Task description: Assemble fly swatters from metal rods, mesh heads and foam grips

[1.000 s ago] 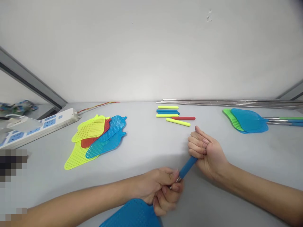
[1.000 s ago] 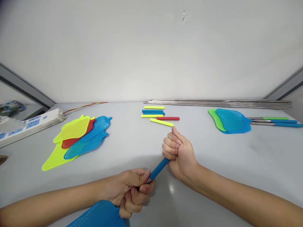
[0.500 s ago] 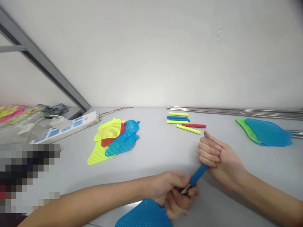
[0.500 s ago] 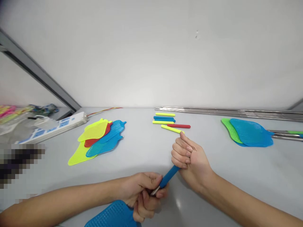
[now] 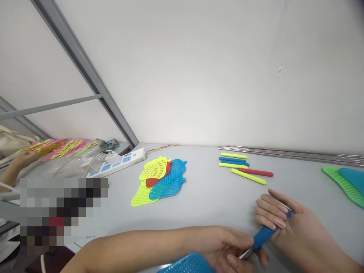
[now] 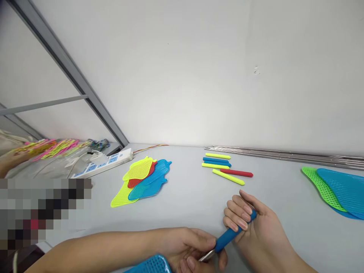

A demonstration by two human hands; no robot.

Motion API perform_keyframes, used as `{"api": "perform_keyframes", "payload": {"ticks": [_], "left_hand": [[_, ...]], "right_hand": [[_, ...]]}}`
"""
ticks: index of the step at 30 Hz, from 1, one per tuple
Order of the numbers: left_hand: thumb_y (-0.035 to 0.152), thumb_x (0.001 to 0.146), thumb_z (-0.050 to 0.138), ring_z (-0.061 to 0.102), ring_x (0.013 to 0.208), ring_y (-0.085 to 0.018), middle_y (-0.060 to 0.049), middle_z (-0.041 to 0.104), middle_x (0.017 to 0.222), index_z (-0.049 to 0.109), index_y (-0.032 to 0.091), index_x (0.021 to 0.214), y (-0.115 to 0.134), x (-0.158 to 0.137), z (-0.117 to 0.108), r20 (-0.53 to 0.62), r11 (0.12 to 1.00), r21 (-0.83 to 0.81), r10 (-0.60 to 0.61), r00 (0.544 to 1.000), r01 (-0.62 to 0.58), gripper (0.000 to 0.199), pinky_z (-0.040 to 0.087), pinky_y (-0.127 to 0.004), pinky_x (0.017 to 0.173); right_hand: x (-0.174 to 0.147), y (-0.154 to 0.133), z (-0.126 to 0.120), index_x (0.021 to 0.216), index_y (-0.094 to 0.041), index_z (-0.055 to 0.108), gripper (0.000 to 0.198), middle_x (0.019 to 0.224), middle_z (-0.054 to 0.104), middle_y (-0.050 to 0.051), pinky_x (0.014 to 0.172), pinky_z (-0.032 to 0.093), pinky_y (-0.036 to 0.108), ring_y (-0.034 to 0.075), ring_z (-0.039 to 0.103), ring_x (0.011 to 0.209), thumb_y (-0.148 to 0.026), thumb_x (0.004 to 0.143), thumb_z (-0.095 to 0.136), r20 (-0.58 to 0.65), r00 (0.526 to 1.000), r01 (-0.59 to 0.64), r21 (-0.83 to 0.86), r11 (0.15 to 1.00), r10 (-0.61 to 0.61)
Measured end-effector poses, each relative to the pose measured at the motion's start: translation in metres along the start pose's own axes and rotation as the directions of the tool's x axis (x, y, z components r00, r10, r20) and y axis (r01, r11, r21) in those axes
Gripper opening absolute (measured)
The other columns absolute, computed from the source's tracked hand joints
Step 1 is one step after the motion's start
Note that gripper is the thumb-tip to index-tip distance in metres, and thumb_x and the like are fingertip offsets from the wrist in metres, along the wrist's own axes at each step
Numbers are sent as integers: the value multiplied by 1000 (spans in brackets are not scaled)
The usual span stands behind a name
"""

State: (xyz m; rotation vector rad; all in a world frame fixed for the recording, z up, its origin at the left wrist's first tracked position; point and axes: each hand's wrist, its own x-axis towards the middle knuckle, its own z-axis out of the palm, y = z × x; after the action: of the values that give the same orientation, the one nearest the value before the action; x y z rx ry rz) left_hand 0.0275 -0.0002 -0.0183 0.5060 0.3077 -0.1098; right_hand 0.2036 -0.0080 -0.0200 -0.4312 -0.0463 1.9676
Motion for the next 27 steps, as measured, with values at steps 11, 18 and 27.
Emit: {"api": "perform_keyframes", "payload": {"ticks": [11,18,27], "left_hand": [[36,83,38,37,53,-11,3,30,51,44,15,67,1,-8,9,-19,967,-253,-32,999,26,27,26,-22,51],[29,81,42,7,38,-8,8,14,43,40,15,60,-2,-3,11,-2,953,-303,-30,1000,28,25,20,-20,44],[25,87,21,14,37,-10,5,19,39,42,14,59,-4,-6,9,0,974,-209,-92,996,90,37,11,-23,40]], "right_hand": [[-6,-37,20,45,-20,24,37,36,25,-5,30,28,22,8,23,31,-12,73,46,-75,980,187,55,981,-182],[-5,-22,4,44,-20,28,38,36,28,-5,31,31,22,8,26,31,-15,76,48,-62,985,167,85,982,-162],[-13,-11,-5,46,-21,34,36,38,36,-5,34,34,23,8,32,33,-19,80,47,-42,990,137,157,978,-132]]}}
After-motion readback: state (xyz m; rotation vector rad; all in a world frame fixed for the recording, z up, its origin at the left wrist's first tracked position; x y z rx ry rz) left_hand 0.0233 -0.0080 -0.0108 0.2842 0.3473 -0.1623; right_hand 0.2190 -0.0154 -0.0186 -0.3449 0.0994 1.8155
